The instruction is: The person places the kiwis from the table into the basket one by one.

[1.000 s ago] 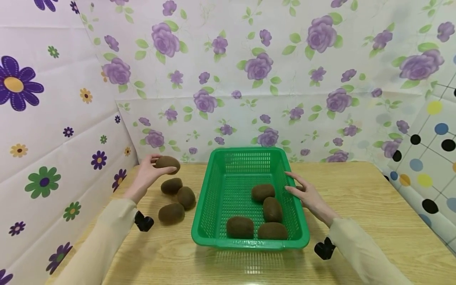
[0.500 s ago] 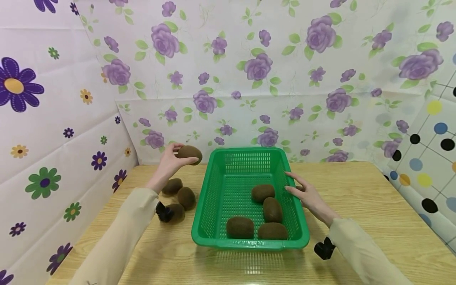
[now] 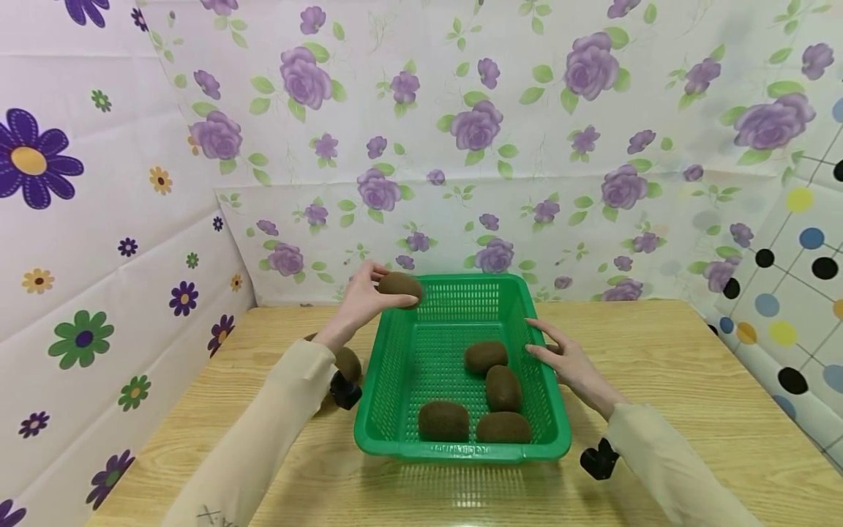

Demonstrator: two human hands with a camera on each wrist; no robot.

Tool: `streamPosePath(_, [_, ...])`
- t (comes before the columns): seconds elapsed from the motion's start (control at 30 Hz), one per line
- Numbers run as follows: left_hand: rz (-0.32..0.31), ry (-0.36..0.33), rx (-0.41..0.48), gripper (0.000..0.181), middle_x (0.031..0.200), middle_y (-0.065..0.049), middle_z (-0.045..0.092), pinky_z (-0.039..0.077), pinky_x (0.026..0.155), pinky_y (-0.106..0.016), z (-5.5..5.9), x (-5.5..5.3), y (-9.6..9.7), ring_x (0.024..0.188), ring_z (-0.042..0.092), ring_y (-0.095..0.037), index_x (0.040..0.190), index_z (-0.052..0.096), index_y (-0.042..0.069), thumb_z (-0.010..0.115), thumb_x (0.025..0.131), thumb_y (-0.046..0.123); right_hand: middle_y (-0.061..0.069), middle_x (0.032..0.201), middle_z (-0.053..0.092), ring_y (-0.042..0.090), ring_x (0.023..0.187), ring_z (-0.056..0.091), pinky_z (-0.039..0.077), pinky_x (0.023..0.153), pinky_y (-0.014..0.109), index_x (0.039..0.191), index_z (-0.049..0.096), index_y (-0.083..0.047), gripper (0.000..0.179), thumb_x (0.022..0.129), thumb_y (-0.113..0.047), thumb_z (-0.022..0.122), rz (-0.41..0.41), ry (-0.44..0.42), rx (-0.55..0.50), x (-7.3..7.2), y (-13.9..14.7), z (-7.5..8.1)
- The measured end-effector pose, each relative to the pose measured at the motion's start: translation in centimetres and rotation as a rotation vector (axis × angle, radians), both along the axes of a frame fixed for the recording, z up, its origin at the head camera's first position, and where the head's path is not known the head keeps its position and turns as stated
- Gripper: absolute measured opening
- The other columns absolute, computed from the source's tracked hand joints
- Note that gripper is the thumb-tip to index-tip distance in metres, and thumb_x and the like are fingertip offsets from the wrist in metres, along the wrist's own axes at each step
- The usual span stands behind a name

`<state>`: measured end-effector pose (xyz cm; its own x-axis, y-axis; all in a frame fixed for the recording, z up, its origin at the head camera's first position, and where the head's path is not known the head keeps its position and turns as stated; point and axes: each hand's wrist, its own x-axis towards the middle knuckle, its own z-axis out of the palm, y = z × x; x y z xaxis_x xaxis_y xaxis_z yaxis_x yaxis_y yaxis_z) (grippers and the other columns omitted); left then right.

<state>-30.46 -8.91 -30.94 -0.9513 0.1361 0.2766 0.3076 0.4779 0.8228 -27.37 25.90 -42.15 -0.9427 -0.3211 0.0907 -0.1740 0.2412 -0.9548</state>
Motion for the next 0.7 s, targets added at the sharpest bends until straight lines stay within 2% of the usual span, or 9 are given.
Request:
streamPosePath(0.23, [-0.16, -0.027, -0.055, 0.062, 0.112, -0.007, 0.047, 0.044, 0.078, -0.037, -0.9, -0.2, 2.3, 0.098, 0.047, -0.021, 0.115, 0.048, 0.009, 0.082, 0.067, 0.025, 0.009, 0.148, 0.0, 0.046, 0.122, 0.025, 0.037, 0.084, 0.056, 0.145, 0.021, -0.016, 0.061, 0.094, -0.029, 0.051, 0.009, -0.006, 0.001, -0.1, 0.0, 0.0])
streamPosePath(0.33, [-0.229, -0.051, -0.077, 0.061, 0.112, -0.005, 0.047, 0.044, 0.078, -0.035, -1.5, -0.3, 2.7, 0.1, 0.046, -0.02, 0.116, 0.048, 0.01, 0.081, 0.067, 0.024, 0.011, 0.148, 0.001, 0.043, 0.119, 0.031, 0.043, 0.077, 0.052, 0.145, 0.022, -0.016, 0.061, 0.094, -0.029, 0.051, 0.013, 0.001, 0.003, -0.1, -0.1, 0.0])
streamPosePath(0.4, [-0.268, -0.071, -0.075, 0.061, 0.112, -0.003, 0.047, 0.044, 0.078, -0.035, -1.9, -0.4, 2.9, 0.101, 0.046, -0.02, 0.118, 0.048, 0.011, 0.081, 0.068, 0.024, 0.016, 0.147, 0.007, 0.033, 0.093, 0.052, 0.044, 0.056, 0.044, 0.145, 0.022, -0.015, 0.061, 0.094, -0.028, 0.051, 0.012, 0.003, -0.003, 0.0, -0.1, 0.1])
streamPosePath(0.43, [-0.292, -0.078, -0.068, 0.061, 0.113, -0.003, 0.048, 0.044, 0.079, -0.034, -2.0, -0.4, 3.0, 0.101, 0.046, -0.02, 0.119, 0.048, 0.011, 0.081, 0.068, 0.023, 0.019, 0.146, 0.009, 0.026, 0.076, 0.054, 0.039, 0.047, 0.042, 0.145, 0.022, -0.015, 0.061, 0.094, -0.028, 0.051, 0.011, 0.002, -0.007, 0.0, -0.1, 0.1])
streamPosePath(0.5, [-0.342, -0.083, -0.065, 0.062, 0.115, -0.002, 0.048, 0.043, 0.08, -0.032, -2.3, -0.5, 3.1, 0.103, 0.046, -0.02, 0.121, 0.048, 0.011, 0.081, 0.069, 0.021, 0.024, 0.143, 0.015, 0.019, 0.047, 0.037, 0.024, 0.039, 0.044, 0.145, 0.023, -0.014, 0.06, 0.093, -0.027, 0.052, 0.005, -0.002, -0.018, 0.0, -0.1, 0.1])
streamPosePath(0.57, [-0.411, -0.083, -0.058, 0.064, 0.118, -0.003, 0.048, 0.042, 0.083, -0.031, -2.6, -0.7, 3.3, 0.105, 0.046, -0.02, 0.124, 0.048, 0.009, 0.08, 0.07, 0.019, 0.024, 0.143, 0.016, 0.019, 0.047, 0.038, 0.025, 0.039, 0.041, 0.145, 0.023, -0.015, 0.06, 0.093, -0.027, 0.052, 0.003, -0.001, -0.017, 0.0, -0.1, 0.2])
streamPosePath(0.63, [-0.482, -0.09, -0.071, 0.065, 0.122, -0.003, 0.047, 0.041, 0.087, -0.03, -2.9, -0.8, 3.5, 0.11, 0.045, -0.019, 0.127, 0.047, 0.009, 0.079, 0.071, 0.016, 0.02, 0.145, 0.011, 0.028, 0.073, 0.053, 0.031, 0.042, 0.04, 0.145, 0.023, -0.014, 0.06, 0.093, -0.027, 0.052, 0.003, 0.005, -0.009, 0.0, -0.1, 0.2])
streamPosePath(0.67, [-0.514, -0.102, -0.078, 0.067, 0.123, -0.003, 0.046, 0.04, 0.088, -0.031, -3.0, -0.8, 3.6, 0.111, 0.044, -0.02, 0.128, 0.046, 0.008, 0.079, 0.071, 0.015, 0.018, 0.146, 0.008, 0.034, 0.09, 0.052, 0.035, 0.046, 0.039, 0.145, 0.023, -0.014, 0.06, 0.094, -0.027, 0.052, 0.004, 0.011, -0.002, 0.0, -0.1, 0.2])
streamPosePath(0.7, [-0.543, -0.12, -0.085, 0.068, 0.125, -0.003, 0.045, 0.04, 0.088, -0.031, -3.2, -0.8, 3.7, 0.112, 0.044, -0.019, 0.129, 0.045, 0.009, 0.079, 0.071, 0.014, 0.016, 0.147, 0.007, 0.037, 0.095, 0.049, 0.035, 0.046, 0.04, 0.145, 0.023, -0.014, 0.06, 0.094, -0.027, 0.052, 0.003, 0.011, 0.001, 0.0, -0.1, 0.1])
